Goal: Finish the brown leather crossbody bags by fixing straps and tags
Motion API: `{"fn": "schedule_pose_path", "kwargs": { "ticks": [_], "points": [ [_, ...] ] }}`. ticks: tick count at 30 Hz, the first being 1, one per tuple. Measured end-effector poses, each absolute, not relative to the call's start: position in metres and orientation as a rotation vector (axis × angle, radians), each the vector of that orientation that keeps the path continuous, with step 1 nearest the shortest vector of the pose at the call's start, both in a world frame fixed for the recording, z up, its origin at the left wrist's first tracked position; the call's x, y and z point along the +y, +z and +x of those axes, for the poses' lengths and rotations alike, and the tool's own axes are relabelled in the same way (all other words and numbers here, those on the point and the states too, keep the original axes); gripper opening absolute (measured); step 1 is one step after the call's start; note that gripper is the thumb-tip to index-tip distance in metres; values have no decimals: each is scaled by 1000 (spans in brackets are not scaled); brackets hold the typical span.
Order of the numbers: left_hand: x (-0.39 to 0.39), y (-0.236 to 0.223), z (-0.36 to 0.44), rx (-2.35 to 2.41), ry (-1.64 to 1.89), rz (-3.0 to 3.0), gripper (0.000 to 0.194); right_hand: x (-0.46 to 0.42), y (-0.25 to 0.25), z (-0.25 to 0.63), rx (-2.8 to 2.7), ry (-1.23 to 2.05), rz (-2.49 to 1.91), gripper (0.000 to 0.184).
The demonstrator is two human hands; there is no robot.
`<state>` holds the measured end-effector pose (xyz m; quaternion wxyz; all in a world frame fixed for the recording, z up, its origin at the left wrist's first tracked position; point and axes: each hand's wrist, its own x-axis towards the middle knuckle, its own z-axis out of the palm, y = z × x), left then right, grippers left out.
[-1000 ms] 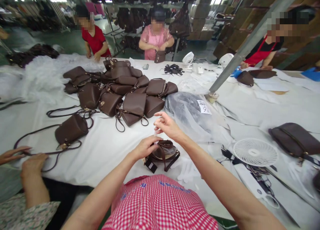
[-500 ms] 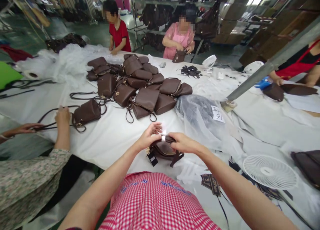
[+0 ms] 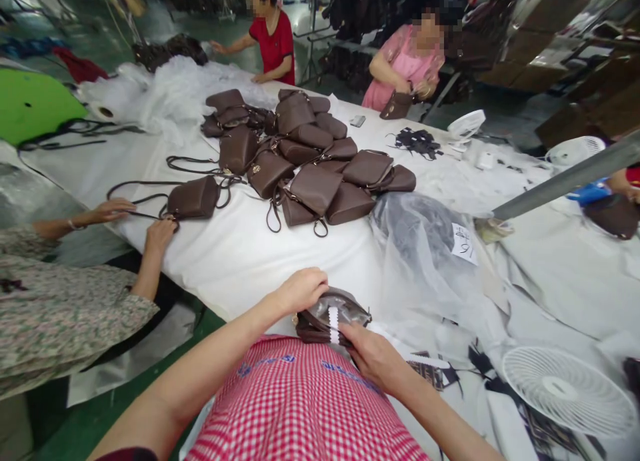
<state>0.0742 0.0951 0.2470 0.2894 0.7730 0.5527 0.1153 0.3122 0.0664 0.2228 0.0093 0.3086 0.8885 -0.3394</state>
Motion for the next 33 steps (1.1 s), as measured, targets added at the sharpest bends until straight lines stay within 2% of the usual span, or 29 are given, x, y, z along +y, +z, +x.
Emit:
{"fn": "schedule_pose_path", "kwargs": {
  "ticks": [3, 9, 13, 16, 19, 21, 23, 27, 33],
  "points": [
    [84, 256, 79, 1444, 220, 2025, 27, 67, 222, 315, 2764, -1055, 1009, 45],
    [65, 272, 60, 1605, 625, 1771, 25, 108, 245, 303, 2865, -1173, 1067, 32],
    [43, 270, 54, 1386, 408, 1867, 22, 132, 261, 284, 2804, -1088, 1042, 30],
    [26, 274, 58, 1405, 278, 1900, 22, 140, 258, 276, 2702, -1038, 1089, 27],
    [15, 284, 61, 1359, 275, 1826, 29, 142, 247, 275, 2659, -1107, 1108, 25],
    [13, 284, 64, 1260, 360, 1800, 24, 144, 239, 277, 2657, -1216, 1090, 24],
    [13, 274, 70, 1260, 433, 1785, 21, 144, 235, 278, 2639, -1323, 1079, 23],
    [17, 241, 89, 1492, 493, 1691, 39, 142, 233, 278, 2526, -1506, 1082, 22],
    [38, 210, 106, 1667, 608, 1695, 45, 138, 226, 282, 2317, -1769, 1183, 31]
  ]
}}
